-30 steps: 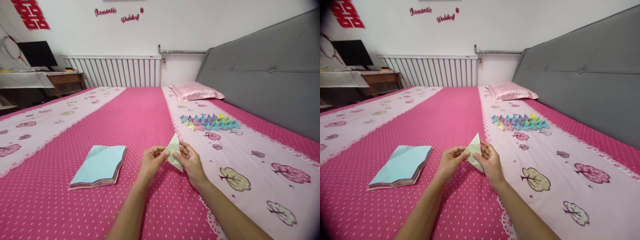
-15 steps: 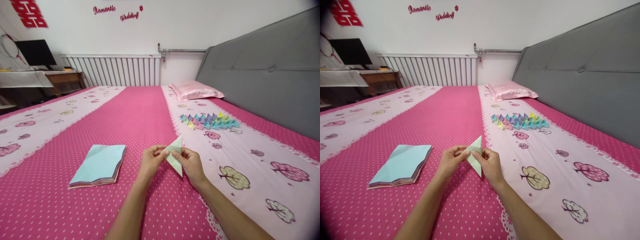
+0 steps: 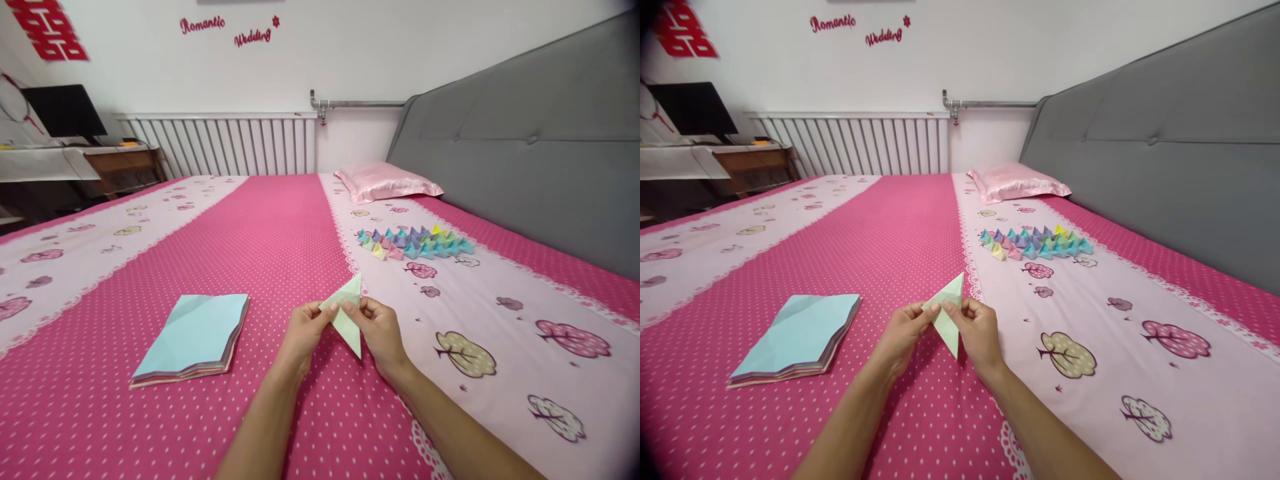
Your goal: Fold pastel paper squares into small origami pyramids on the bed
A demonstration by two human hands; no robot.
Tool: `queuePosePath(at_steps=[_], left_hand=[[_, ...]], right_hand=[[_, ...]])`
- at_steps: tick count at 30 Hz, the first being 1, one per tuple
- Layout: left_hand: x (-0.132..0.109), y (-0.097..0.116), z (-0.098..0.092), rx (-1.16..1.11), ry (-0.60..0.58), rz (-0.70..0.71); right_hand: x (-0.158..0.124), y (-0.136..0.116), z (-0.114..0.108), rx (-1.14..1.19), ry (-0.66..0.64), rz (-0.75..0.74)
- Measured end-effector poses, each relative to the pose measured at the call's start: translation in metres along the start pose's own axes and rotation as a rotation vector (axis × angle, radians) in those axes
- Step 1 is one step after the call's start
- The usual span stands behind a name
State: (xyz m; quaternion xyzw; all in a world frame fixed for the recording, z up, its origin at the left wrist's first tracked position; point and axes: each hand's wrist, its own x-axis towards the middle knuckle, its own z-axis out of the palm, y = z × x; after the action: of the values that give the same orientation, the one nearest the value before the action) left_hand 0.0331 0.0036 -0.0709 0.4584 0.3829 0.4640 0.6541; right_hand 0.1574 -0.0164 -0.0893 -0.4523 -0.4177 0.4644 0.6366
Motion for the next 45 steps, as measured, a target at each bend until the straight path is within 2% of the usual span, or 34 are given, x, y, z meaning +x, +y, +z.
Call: queuePosePath(at_steps=[4, 9, 14, 17, 20, 25, 36, 41, 45], left_hand=[[0.002, -0.003, -0.002, 0.097, 0.052, -0.013], [0.001, 0.002, -0.002, 0.148, 0.014, -0.032], [0.000, 0.005, -0.002, 0.111, -0.017, -0.042], [0.000, 0.005, -0.003, 0.004, 0.000, -0.118], [0.000, 0.006, -0.003, -0.102, 0.034, -0.191], [-0.001, 0.008, 0.000, -0.153, 0.010, -0.199], [0.001, -0.003, -0.004, -0.021, -0.029, -0.102], [0.001, -0.003, 0.001, 0.011, -0.006, -0.104], [-0.001, -0.008, 0.006, 0.034, 0.044, -0.104]], right_hand=[[0.003, -0.002, 0.000, 0.060, -0.026, -0.038], [0.008, -0.005, -0.004, 0.082, 0.100, -0.027], [0.012, -0.009, -0.010, 0.057, 0.178, -0.100], [0.012, -0.013, -0.010, 0.120, 0.139, -0.096], [0.009, -0.015, -0.008, 0.125, 0.032, -0.077], [0.002, -0.015, -0.002, 0.087, -0.081, -0.089], [0.000, -0.014, 0.003, 0.112, -0.074, -0.086], [0.002, -0.007, 0.003, -0.012, -0.099, -0.116], [0.002, -0.001, 0.000, -0.178, -0.019, -0.166]])
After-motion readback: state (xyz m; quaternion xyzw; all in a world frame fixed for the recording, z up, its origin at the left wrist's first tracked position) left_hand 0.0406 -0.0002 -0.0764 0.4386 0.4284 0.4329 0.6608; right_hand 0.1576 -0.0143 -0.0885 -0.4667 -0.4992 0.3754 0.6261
